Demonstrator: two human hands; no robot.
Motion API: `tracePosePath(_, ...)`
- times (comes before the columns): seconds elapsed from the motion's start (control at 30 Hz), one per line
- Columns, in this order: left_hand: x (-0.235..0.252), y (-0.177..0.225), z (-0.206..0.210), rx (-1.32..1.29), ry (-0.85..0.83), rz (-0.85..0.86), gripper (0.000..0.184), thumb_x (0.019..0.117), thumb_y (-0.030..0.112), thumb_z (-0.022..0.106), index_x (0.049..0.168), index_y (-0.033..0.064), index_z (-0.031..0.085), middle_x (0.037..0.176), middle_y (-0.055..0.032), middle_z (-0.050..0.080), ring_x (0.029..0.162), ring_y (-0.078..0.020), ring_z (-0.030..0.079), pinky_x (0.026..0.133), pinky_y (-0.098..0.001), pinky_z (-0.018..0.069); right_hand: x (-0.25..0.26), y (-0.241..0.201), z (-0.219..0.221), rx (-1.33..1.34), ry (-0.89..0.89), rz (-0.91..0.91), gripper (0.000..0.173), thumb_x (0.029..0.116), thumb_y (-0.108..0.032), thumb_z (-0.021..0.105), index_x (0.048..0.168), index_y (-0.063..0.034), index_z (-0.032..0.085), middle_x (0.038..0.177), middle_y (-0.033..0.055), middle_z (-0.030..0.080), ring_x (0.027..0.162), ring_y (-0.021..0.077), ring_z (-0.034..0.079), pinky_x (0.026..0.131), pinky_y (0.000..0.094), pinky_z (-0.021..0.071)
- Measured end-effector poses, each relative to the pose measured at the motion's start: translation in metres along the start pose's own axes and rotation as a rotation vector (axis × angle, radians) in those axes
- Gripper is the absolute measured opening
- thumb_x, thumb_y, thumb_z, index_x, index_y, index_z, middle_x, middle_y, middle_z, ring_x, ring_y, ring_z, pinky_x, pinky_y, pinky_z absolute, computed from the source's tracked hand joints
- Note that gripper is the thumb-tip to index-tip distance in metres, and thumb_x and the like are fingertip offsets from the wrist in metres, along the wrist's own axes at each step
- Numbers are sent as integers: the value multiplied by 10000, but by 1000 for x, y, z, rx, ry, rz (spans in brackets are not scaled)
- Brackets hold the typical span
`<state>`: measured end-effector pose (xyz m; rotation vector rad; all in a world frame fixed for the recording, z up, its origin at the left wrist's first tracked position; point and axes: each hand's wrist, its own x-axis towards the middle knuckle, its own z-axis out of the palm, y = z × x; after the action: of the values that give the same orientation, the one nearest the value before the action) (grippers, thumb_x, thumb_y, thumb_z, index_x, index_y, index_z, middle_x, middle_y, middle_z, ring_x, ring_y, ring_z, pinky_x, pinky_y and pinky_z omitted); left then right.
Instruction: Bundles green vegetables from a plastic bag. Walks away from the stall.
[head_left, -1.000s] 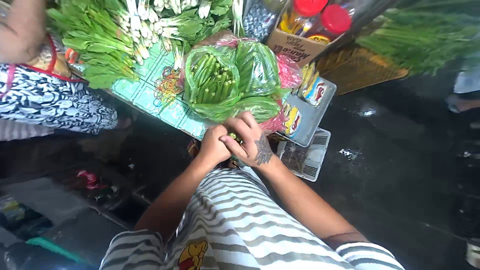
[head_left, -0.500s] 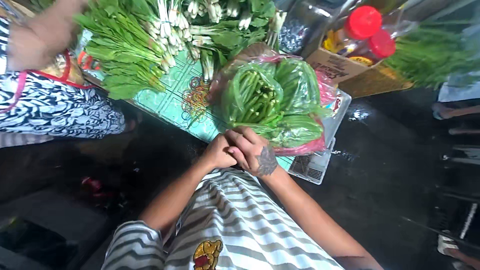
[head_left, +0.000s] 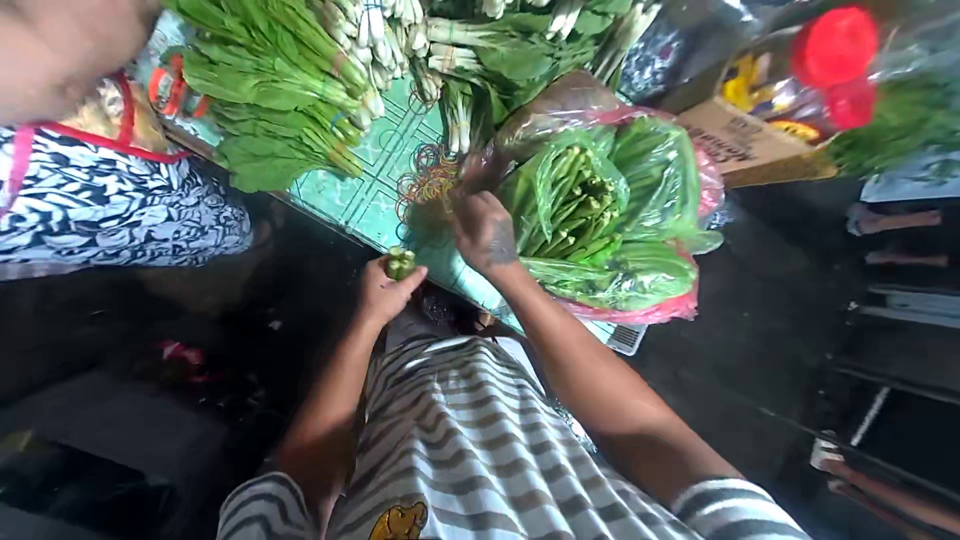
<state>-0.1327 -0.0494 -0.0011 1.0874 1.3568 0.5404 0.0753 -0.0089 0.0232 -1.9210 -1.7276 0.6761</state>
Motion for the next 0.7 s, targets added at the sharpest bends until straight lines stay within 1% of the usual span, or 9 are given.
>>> tracePosePath(0.1,4,-13,-22,-19,143,-4,224,889,252,788,933,59,682,678,-43,651,537,-163,618,538,-358,568,53,2,43,-303,-152,51,306,1004,-244,584,1260,-103,673,1304,164,622,1040,349,696,813,540,604)
tracePosePath(0.17,-2,-15,-30,-30,205,-5,211,886,239,798,915,68,678,664,-36,652,526,-153,619,527,-345,564,73,10,63,-406,-197,81,275,1015,-236,547,1228,-131,685,1330,146,620,1031,363,699,784,572,592)
tracePosePath(0.23,-9,-20,-35,-91,266,-2,199,875,222,806,895,74,674,663,-35,652,525,-155,622,522,-338,567,81,12,65,-354,-176,121,257,1008,-250,568,1185,-153,726,1291,123,657,1084,350,683,859,581,574)
tracePosePath(0.33,-17,-36,-38,-163,328,-59,203,880,208,809,910,58,677,673,-47,665,539,-164,636,544,-340,582,84,9,47,-171,-90,180,230,969,-281,671,1102,-122,771,1146,132,731,1129,320,673,1011,565,513)
tracePosePath(0.4,-18,-45,-38,-153,337,-96,213,880,213,814,921,54,679,663,-48,661,525,-160,628,531,-333,572,80,8,33,-44,-45,182,213,951,-287,718,1042,-105,779,1055,125,751,1058,300,694,995,556,512)
tracePosePath(0.47,-15,-45,-37,-122,306,-94,223,885,233,809,921,55,680,656,-46,659,524,-156,628,533,-334,570,80,11,24,114,-9,133,201,943,-274,734,1019,-90,762,968,92,745,946,233,704,921,498,547)
tracePosePath(0.53,-8,-35,-35,-77,266,-39,213,893,249,798,899,69,682,664,-41,660,533,-155,624,537,-347,565,82,10,15,343,30,94,251,935,-197,723,1123,-39,674,935,74,724,838,174,702,802,413,598)
tracePosePath(0.6,-2,-19,-32,-45,250,60,195,897,245,794,903,79,691,684,-44,659,534,-161,613,525,-362,555,81,-3,-4,647,46,144,378,948,-139,692,1268,-10,538,915,81,684,742,168,669,672,365,594)
tracePosePath(0.7,7,10,-25,-12,238,155,208,890,276,792,918,91,701,695,-55,663,516,-176,595,498,-373,535,75,-26,-57,1106,55,240,299,1000,-100,593,1284,-62,510,981,67,670,902,194,677,846,402,587)
